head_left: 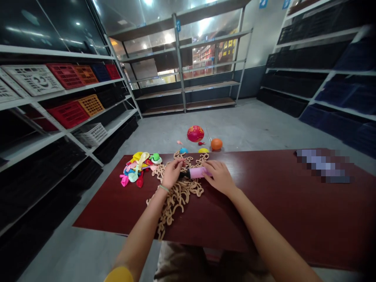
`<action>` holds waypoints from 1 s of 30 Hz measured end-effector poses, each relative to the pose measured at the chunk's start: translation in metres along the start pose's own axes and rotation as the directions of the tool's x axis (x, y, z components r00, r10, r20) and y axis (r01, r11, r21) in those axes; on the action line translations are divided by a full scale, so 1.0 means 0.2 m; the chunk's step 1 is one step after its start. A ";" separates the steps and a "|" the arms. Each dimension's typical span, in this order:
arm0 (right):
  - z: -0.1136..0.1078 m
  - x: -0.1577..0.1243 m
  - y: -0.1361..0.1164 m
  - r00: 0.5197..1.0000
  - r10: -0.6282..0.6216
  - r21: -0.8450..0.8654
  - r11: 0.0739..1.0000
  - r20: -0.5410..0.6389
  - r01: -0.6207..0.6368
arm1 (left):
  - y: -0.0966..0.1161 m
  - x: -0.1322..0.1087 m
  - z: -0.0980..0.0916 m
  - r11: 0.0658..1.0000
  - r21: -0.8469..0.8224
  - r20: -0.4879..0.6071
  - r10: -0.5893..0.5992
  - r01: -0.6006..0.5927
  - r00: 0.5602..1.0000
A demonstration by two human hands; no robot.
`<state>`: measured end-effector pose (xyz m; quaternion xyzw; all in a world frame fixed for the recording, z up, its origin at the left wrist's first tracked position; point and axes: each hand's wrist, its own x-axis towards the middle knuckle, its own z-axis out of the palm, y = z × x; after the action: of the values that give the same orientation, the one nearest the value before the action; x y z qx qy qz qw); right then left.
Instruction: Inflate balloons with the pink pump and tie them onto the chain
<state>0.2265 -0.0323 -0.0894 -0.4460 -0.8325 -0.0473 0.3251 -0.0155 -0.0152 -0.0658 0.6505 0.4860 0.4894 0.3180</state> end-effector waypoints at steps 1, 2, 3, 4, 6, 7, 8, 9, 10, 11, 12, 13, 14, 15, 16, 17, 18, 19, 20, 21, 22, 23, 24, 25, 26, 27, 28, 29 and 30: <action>0.01 0.00 0.00 1.000 -0.014 -0.012 1.000 0.023 0.014 | -0.01 -0.02 -0.01 1.000 0.000 -0.011 -0.014 0.014 1.000; 0.01 -0.01 -0.01 0.999 -0.023 -0.028 0.999 0.046 0.024 | -0.01 -0.03 -0.02 1.000 0.004 -0.023 -0.024 0.025 0.999; 0.02 -0.02 -0.01 0.997 -0.028 -0.046 0.998 0.066 0.032 | -0.01 -0.05 -0.04 0.999 0.016 -0.036 -0.028 0.029 0.999; 0.03 -0.02 -0.02 0.996 -0.031 -0.063 0.997 0.086 0.036 | -0.01 -0.07 -0.06 0.999 0.038 -0.053 -0.023 0.025 0.998; 0.04 -0.03 -0.03 0.993 -0.032 -0.090 0.995 0.115 0.042 | -0.02 -0.11 -0.11 0.995 0.100 -0.093 0.000 0.010 0.996; 0.04 -0.03 -0.03 0.992 -0.032 -0.101 0.994 0.121 0.044 | -0.03 -0.12 -0.14 0.992 0.128 -0.123 0.008 0.008 0.992; 0.04 -0.03 -0.03 0.992 -0.032 -0.110 0.993 0.120 0.045 | -0.04 -0.14 -0.18 0.989 0.150 -0.160 0.011 0.013 0.987; 0.04 -0.03 -0.04 0.993 -0.033 -0.119 0.992 0.115 0.046 | -0.06 -0.15 -0.23 0.986 0.167 -0.209 0.010 0.026 0.978; 0.04 -0.03 -0.05 0.994 -0.033 -0.126 0.991 0.106 0.046 | -0.08 -0.15 -0.28 0.982 0.181 -0.267 0.004 0.046 0.964; 0.03 -0.02 -0.06 0.995 -0.031 -0.132 0.990 0.095 0.044 | -0.10 -0.16 -0.33 0.978 0.196 -0.327 -0.002 0.070 0.945; 0.03 -0.02 -0.07 0.996 -0.031 -0.135 0.990 0.084 0.042 | -0.13 -0.16 -0.39 0.971 0.219 -0.385 -0.004 0.095 0.923; 0.03 -0.02 -0.08 0.997 -0.032 -0.135 0.990 0.071 0.041 | -0.15 -0.16 -0.45 0.960 0.255 -0.431 0.002 0.119 0.902; 0.03 -0.02 -0.09 0.998 -0.035 -0.131 0.991 0.058 0.042 | -0.17 -0.17 -0.51 0.944 0.298 -0.462 0.012 0.143 0.887; 0.04 -0.02 -0.11 0.998 -0.041 -0.124 0.991 0.046 0.046 | -0.20 -0.18 -0.56 0.923 0.348 -0.474 0.024 0.163 0.880; 0.05 -0.02 -0.13 0.998 -0.047 -0.116 0.992 0.035 0.050 | -0.22 -0.20 -0.61 0.897 0.406 -0.466 0.038 0.175 0.884; 0.06 -0.02 -0.14 0.998 -0.052 -0.109 0.993 0.027 0.054 | -0.24 -0.22 -0.66 0.867 0.465 -0.449 0.053 0.182 0.892; 0.07 -0.03 -0.16 0.998 -0.055 -0.103 0.993 0.022 0.057 | -0.26 -0.25 -0.70 0.835 0.518 -0.430 0.064 0.188 0.901; 0.08 -0.03 -0.17 0.998 -0.057 -0.099 0.993 0.020 0.059 | -0.28 -0.28 -0.74 0.804 0.562 -0.415 0.069 0.196 0.907; 0.09 -0.03 -0.19 0.998 -0.058 -0.098 0.993 0.021 0.060 | -0.29 -0.31 -0.76 0.775 0.597 -0.403 0.069 0.205 0.913; 0.10 -0.03 -0.20 0.998 -0.058 -0.095 0.994 0.021 0.060 | -0.31 -0.34 -0.78 0.752 0.622 -0.395 0.061 0.218 0.917; 0.10 -0.04 -0.20 0.998 -0.058 -0.090 0.994 0.026 0.060 | -0.33 -0.37 -0.79 0.736 0.636 -0.391 0.047 0.233 0.919; 0.11 -0.04 -0.21 0.998 -0.060 -0.082 0.995 0.031 0.062 | -0.34 -0.39 -0.80 0.727 0.641 -0.386 0.029 0.245 0.922; 0.12 -0.04 -0.21 0.997 -0.060 -0.072 0.995 0.038 0.063 | -0.35 -0.41 -0.80 0.723 0.643 -0.379 0.014 0.252 0.925; 0.12 -0.04 -0.22 0.997 -0.061 -0.064 0.996 0.042 0.064 | -0.36 -0.42 -0.80 0.718 0.647 -0.372 0.004 0.256 0.928; 0.13 -0.05 -0.22 0.997 -0.062 -0.058 0.996 0.045 0.064 | -0.37 -0.42 -0.80 0.708 0.657 -0.368 -0.001 0.260 0.930; 0.13 -0.05 -0.22 0.997 -0.062 -0.055 0.996 0.048 0.064 | -0.37 -0.42 -0.80 0.688 0.675 -0.366 -0.002 0.267 0.931; 0.14 -0.05 -0.22 0.997 -0.062 -0.056 0.996 0.049 0.065 | -0.37 -0.42 -0.80 0.662 0.697 -0.363 -0.006 0.276 0.932; 0.14 -0.05 -0.21 0.997 -0.063 -0.057 0.996 0.049 0.066 | -0.37 -0.42 -0.80 0.634 0.718 -0.360 -0.015 0.288 0.933; 0.14 -0.06 -0.21 0.997 -0.064 -0.056 0.996 0.052 0.067 | -0.38 -0.42 -0.80 0.611 0.734 -0.357 -0.026 0.298 0.934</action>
<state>0.1836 -0.0552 -0.1091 -0.4288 -0.8529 -0.0710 0.2894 -0.1954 -0.0796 -0.1089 0.5905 0.7502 0.2958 -0.0315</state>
